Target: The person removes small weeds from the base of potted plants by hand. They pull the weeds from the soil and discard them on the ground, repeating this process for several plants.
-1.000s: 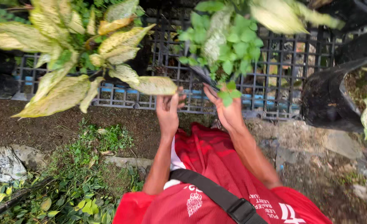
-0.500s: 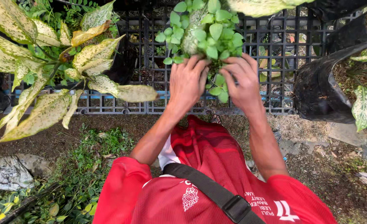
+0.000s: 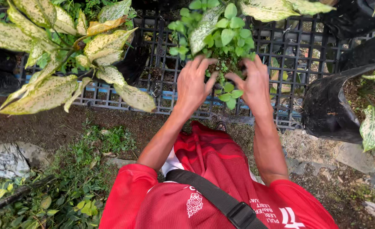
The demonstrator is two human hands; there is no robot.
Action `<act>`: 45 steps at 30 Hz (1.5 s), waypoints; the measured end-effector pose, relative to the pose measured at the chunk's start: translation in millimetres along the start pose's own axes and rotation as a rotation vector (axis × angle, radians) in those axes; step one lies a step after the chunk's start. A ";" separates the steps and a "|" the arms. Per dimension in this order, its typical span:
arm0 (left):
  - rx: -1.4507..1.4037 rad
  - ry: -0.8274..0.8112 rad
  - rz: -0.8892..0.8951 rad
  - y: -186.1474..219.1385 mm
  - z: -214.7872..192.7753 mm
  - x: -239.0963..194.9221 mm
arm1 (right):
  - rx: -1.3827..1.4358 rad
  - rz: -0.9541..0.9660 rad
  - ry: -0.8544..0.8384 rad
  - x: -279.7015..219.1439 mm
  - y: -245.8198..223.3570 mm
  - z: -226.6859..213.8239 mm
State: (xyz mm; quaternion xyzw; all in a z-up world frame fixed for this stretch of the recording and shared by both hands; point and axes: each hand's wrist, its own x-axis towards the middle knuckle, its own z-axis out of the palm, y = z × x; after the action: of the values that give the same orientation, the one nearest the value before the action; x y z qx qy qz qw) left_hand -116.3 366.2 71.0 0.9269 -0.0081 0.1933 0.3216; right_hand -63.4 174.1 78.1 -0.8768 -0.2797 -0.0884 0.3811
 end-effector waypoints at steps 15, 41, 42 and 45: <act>-0.178 0.055 -0.069 -20.4 23.3 -10.8 | 0.061 -0.068 0.008 3.9 11.8 15.0; -0.275 0.067 -0.071 -56.7 35.3 21.1 | -0.170 0.015 0.159 31.5 8.8 72.4; -0.306 0.032 -0.108 -57.7 37.1 22.2 | -0.142 -0.015 0.135 29.4 12.0 70.4; -0.268 -0.006 -0.091 -56.5 41.1 19.0 | 0.071 0.052 0.076 16.8 19.7 53.1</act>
State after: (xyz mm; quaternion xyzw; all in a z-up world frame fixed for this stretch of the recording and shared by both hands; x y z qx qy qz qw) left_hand -76.3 388.5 15.0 0.8755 0.0071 0.1731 0.4511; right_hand -41.6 208.4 35.3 -0.8657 -0.2449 -0.1019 0.4245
